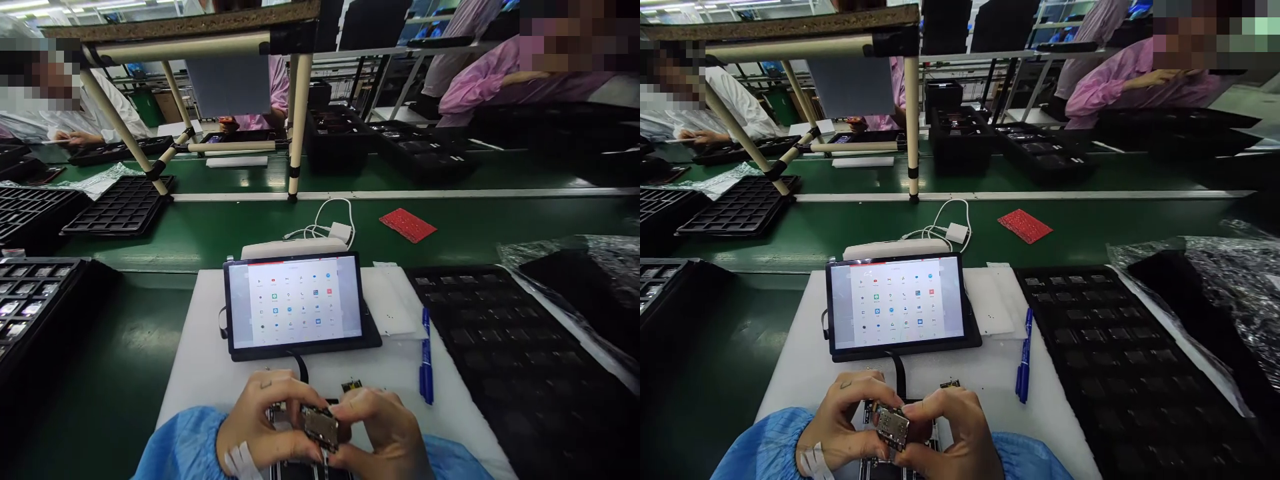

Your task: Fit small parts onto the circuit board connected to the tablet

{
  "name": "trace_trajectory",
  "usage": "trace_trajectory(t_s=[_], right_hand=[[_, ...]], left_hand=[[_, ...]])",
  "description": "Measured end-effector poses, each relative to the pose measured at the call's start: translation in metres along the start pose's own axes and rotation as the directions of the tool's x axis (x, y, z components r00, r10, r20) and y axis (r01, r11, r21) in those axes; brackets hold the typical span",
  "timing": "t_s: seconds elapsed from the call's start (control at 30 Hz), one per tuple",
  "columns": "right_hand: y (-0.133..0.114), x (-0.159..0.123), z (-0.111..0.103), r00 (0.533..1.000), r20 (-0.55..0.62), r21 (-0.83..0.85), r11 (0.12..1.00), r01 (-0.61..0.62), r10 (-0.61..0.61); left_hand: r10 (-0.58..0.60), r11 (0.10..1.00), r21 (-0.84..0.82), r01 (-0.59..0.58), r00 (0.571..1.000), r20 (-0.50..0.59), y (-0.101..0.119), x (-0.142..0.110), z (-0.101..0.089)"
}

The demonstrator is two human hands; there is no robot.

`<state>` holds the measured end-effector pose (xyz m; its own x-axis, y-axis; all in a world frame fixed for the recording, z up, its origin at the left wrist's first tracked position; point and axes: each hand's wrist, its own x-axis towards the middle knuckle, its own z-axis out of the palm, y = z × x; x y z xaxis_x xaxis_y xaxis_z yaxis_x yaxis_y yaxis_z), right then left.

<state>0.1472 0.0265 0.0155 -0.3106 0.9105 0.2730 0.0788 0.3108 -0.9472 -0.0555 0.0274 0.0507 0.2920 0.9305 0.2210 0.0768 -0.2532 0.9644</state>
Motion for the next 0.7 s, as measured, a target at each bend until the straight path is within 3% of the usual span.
trace_trajectory(t_s=[0.13,0.37,0.53,0.7], right_hand=[[0.004,-0.002,0.000,0.996,0.016,-0.006,0.997,-0.082,0.083],[-0.001,0.009,0.008,0.938,0.062,0.123,0.930,-0.347,0.341],[-0.016,0.035,0.010,0.929,0.270,0.396,0.851,-0.345,0.251],[-0.007,0.040,0.014,0.918,0.267,0.484,0.783,-0.390,0.292]], left_hand=[[0.018,1.000,0.024,-0.018,1.000,-0.025,-0.001,-0.001,-0.001],[0.257,0.949,0.219,-0.227,0.959,-0.120,-0.003,0.008,-0.002],[0.448,0.819,0.417,-0.394,0.893,-0.037,-0.012,0.009,-0.008],[0.387,0.865,0.354,-0.357,0.922,-0.015,-0.024,0.005,-0.009]])
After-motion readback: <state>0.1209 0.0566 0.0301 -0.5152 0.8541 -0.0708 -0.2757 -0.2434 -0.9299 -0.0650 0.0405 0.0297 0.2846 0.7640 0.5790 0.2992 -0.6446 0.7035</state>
